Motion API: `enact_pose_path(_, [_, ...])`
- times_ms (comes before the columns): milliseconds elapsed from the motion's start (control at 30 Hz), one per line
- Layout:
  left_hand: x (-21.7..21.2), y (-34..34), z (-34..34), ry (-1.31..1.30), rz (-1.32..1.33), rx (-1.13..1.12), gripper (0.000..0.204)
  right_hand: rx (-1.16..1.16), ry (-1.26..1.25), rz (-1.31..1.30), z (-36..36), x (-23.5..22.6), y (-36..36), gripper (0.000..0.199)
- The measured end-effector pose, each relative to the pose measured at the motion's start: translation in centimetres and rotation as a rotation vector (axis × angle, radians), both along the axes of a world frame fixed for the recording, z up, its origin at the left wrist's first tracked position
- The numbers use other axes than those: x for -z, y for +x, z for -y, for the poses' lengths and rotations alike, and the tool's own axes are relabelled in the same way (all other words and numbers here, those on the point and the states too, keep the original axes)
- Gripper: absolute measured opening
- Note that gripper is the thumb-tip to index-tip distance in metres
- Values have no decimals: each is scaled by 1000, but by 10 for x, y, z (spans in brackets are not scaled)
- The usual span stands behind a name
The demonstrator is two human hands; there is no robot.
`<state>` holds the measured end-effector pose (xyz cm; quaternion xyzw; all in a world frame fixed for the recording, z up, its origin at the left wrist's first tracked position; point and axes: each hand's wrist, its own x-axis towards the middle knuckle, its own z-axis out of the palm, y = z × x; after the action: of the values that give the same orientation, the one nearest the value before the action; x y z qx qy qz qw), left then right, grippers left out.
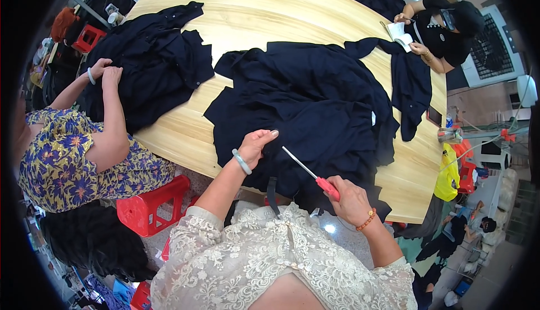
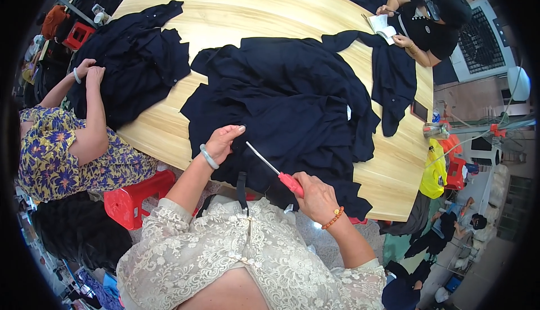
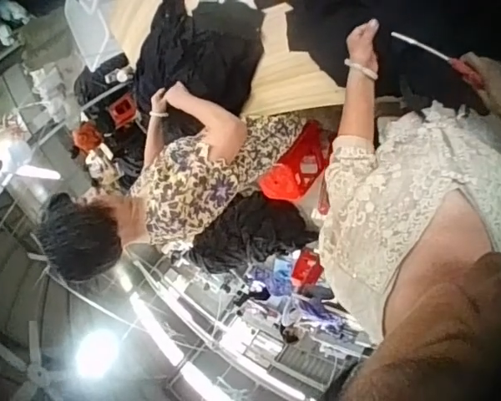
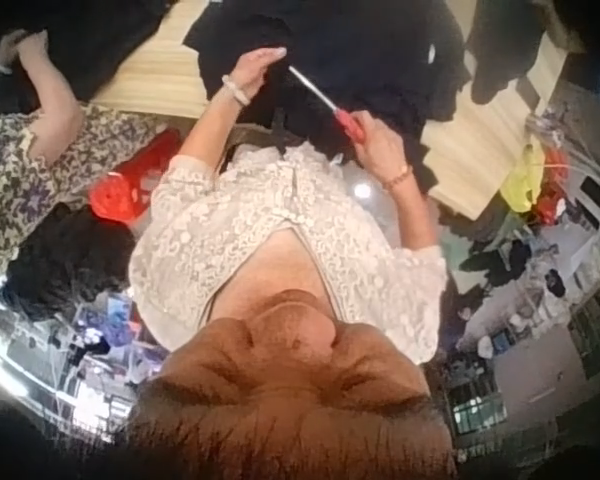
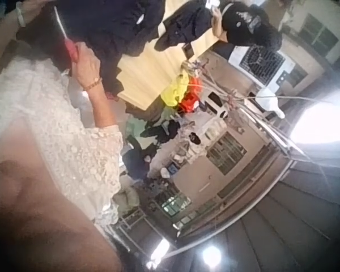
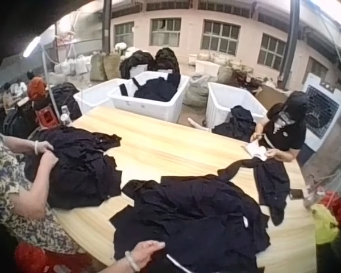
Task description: Trimming loose threads from black garments using scissors.
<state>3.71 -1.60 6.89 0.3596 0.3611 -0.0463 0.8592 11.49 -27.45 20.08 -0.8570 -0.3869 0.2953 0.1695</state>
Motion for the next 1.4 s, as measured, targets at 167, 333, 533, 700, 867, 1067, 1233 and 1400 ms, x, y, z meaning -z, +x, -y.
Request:
enact_pose_path(167, [15, 17, 7, 264, 132, -40, 9, 23, 12, 81, -2, 1, 14, 21])
enact_pose_path(333, [27, 4, 19, 369, 56, -73, 7, -74, -147, 27, -7, -9, 20, 21])
enact_pose_path(533, [25, -14, 18, 335, 86, -104, 8, -111, -190, -25, -12, -14, 25, 21])
enact_pose_path(700, [2, 4, 9, 612, 10, -52, 15, -33, -15, -24, -7, -2, 24, 20])
enact_pose_path(867, [11, 40, -22, 166, -266, -19, 25, -35, -20, 27, -14, -2, 34, 21])
enact_pose_path(1067, [33, 38, -8, 6, -45, -276, 21, -65, -71, 32, -23, -3, 52, 20])
enact_pose_path(1233, [35, 28, 8, 66, -154, -403, 28, -199, -235, 17, -32, -9, 60, 20])
enact_pose_path(1400, [41, 20, 1, 0, -77, -347, 16, -148, -157, 13, -43, -4, 62, 20])
